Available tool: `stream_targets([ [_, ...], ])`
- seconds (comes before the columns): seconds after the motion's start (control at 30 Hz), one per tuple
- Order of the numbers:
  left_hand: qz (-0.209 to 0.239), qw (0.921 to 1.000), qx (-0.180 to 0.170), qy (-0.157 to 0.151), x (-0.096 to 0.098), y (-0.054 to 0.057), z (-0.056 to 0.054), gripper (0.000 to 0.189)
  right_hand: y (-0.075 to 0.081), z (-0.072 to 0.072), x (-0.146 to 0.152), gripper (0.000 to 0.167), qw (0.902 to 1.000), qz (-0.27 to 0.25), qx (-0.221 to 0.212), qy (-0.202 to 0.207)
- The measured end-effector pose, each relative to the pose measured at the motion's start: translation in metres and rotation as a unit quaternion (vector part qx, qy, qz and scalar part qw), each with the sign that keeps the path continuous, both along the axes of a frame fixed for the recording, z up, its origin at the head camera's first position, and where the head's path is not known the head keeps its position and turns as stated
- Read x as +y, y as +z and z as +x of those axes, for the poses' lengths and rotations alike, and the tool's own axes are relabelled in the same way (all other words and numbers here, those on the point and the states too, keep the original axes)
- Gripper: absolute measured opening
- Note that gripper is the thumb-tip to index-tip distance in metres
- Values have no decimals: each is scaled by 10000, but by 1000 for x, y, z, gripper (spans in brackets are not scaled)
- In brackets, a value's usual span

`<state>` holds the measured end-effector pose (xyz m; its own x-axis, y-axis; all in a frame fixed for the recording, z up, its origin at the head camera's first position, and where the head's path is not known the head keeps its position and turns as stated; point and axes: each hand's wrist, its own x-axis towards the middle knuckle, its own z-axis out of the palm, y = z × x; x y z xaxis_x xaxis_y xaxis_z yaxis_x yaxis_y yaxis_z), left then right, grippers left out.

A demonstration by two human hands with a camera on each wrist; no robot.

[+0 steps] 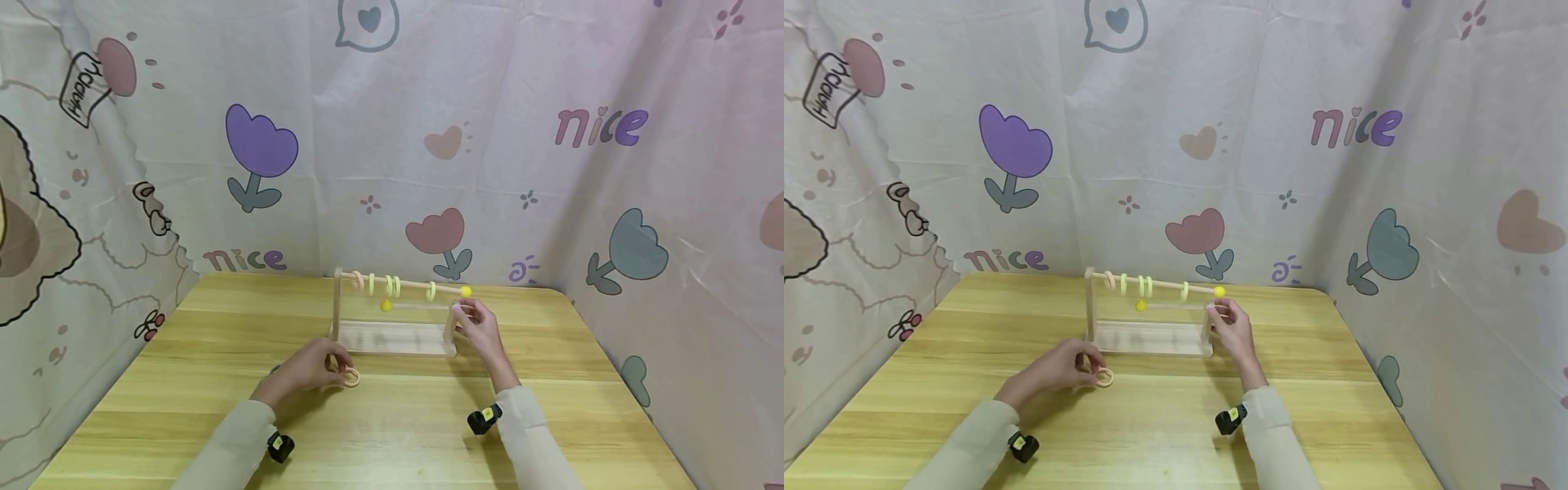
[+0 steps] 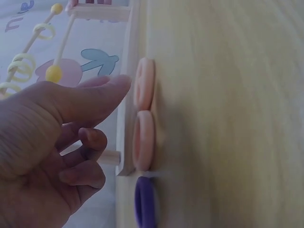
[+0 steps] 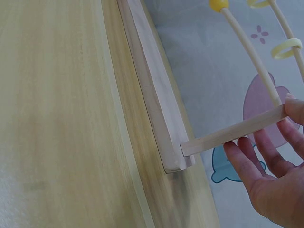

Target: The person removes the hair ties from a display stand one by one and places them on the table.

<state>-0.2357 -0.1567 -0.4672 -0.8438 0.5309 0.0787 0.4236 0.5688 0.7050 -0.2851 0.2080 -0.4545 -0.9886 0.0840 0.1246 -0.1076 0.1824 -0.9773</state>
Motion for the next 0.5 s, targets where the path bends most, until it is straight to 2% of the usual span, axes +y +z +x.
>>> stream_targets([
  [0.33, 52, 9979, 34, 645, -18, 20, -4, 20, -4, -1, 1, 37, 10000, 47, 47, -34],
  [0.5, 141, 9948, 245, 974, -26, 27, -9, 25, -3, -1, 1, 36, 10000, 2, 51, -31],
])
